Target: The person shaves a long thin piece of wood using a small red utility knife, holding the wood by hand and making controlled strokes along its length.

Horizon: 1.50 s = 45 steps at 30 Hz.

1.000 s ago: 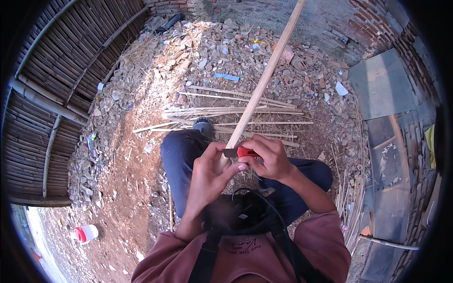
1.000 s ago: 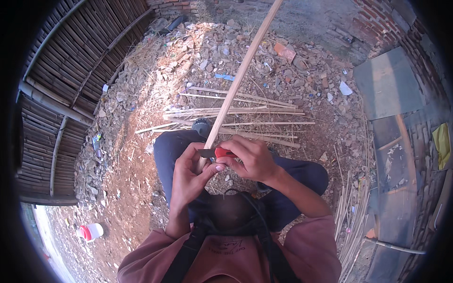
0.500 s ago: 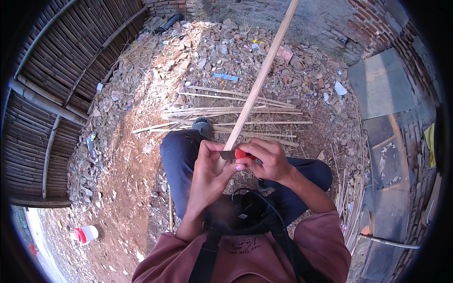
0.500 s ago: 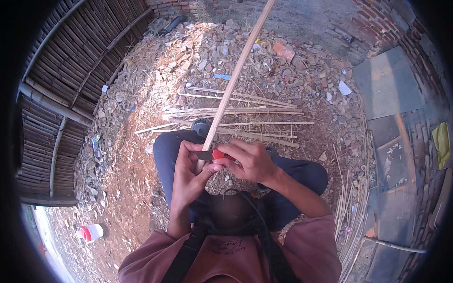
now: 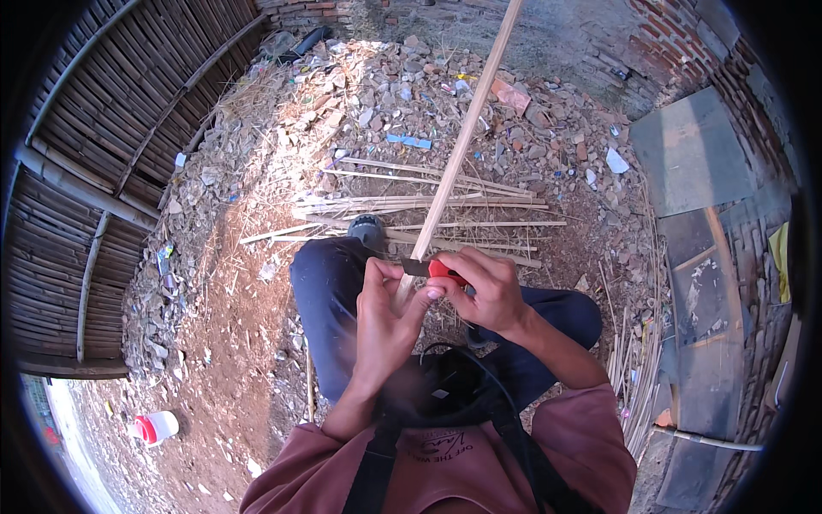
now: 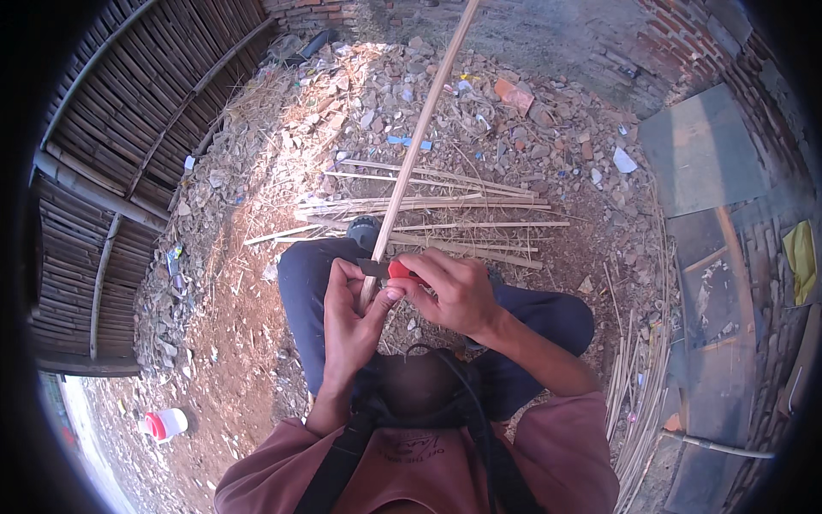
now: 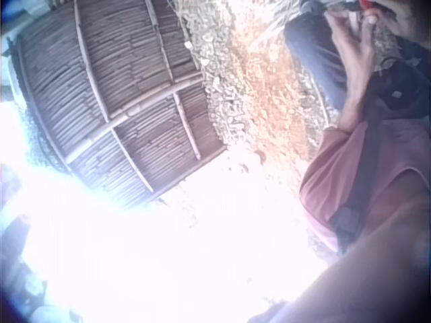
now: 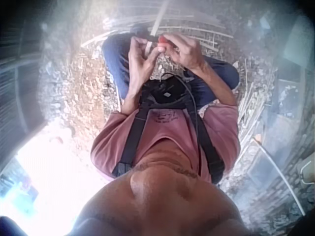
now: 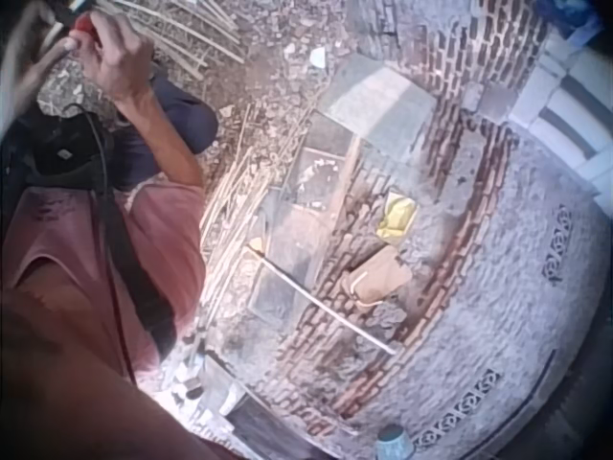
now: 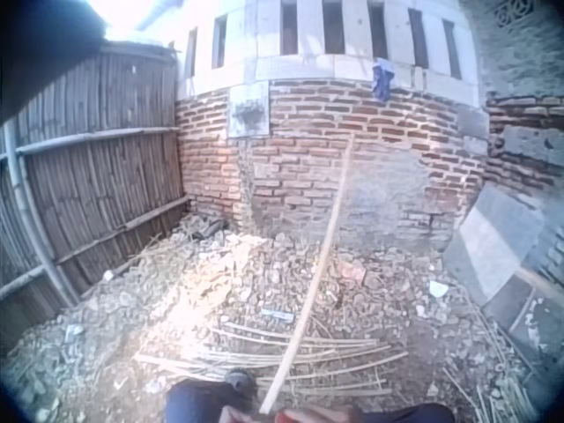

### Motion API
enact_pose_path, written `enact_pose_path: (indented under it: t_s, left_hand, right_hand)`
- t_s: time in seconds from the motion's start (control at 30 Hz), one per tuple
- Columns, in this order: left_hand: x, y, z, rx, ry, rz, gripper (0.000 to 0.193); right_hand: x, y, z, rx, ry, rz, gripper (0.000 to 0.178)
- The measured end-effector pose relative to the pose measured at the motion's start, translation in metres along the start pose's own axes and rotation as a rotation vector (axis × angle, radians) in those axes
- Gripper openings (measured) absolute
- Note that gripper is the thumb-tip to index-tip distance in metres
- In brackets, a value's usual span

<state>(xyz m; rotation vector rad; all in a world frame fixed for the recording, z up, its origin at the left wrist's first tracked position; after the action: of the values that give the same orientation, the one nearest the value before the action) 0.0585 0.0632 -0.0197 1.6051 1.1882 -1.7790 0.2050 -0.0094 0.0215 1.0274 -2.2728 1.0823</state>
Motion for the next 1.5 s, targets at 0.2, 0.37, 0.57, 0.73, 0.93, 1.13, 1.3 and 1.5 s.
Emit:
enact_pose_path:
  t_s: [0.2, 0.37, 0.57, 0.73, 0.93, 1.13, 1.3, 1.5]
  left_hand:
    - [-0.019, 0.000, -0.001, -0.046, -0.004, -0.095, 0.035]
    - [-0.023, -0.004, 0.003, -0.071, 0.023, -0.166, 0.033]
    - [-0.025, -0.010, 0.007, -0.046, 0.012, -0.234, 0.027]
    - [-0.022, -0.010, 0.008, -0.050, 0.001, -0.205, 0.024]
    - [-0.015, -0.011, 0.011, -0.051, 0.005, -0.236, 0.026]
    - [-0.016, -0.012, 0.016, -0.057, 0.022, -0.272, 0.027]
    - [-0.005, -0.017, 0.027, -0.027, -0.016, -0.320, 0.028]
    - [0.003, -0.015, 0.041, 0.044, -0.083, -0.288, 0.025]
  right_hand:
    - [0.001, -0.009, -0.005, -0.069, -0.056, 0.095, 0.033]
    - [0.003, -0.015, -0.010, -0.072, -0.053, 0.100, 0.032]
    - [0.002, -0.016, -0.011, -0.062, -0.075, 0.145, 0.031]
    - [0.002, -0.016, -0.012, -0.075, -0.094, 0.154, 0.031]
    - [-0.004, -0.024, -0.013, -0.137, -0.104, 0.177, 0.029]
    - [-0.010, -0.040, -0.019, -0.163, -0.015, 0.163, 0.025]
    - [-0.026, -0.062, -0.028, -0.251, 0.098, 0.081, 0.022]
    - [-0.041, -0.082, -0.029, -0.295, 0.053, 0.107, 0.024]
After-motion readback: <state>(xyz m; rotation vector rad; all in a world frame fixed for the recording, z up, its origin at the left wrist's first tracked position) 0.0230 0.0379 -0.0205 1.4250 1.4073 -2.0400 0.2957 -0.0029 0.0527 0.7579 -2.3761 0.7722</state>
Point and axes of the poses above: each hand's wrist, its own z-axis away from the middle knuckle, its own y-axis out of the palm, x = y × z, the point moved 7 cm from there along -z, towards the middle knuckle, and after that the axes turned 15 degrees about -z, right-handed, at the moved point
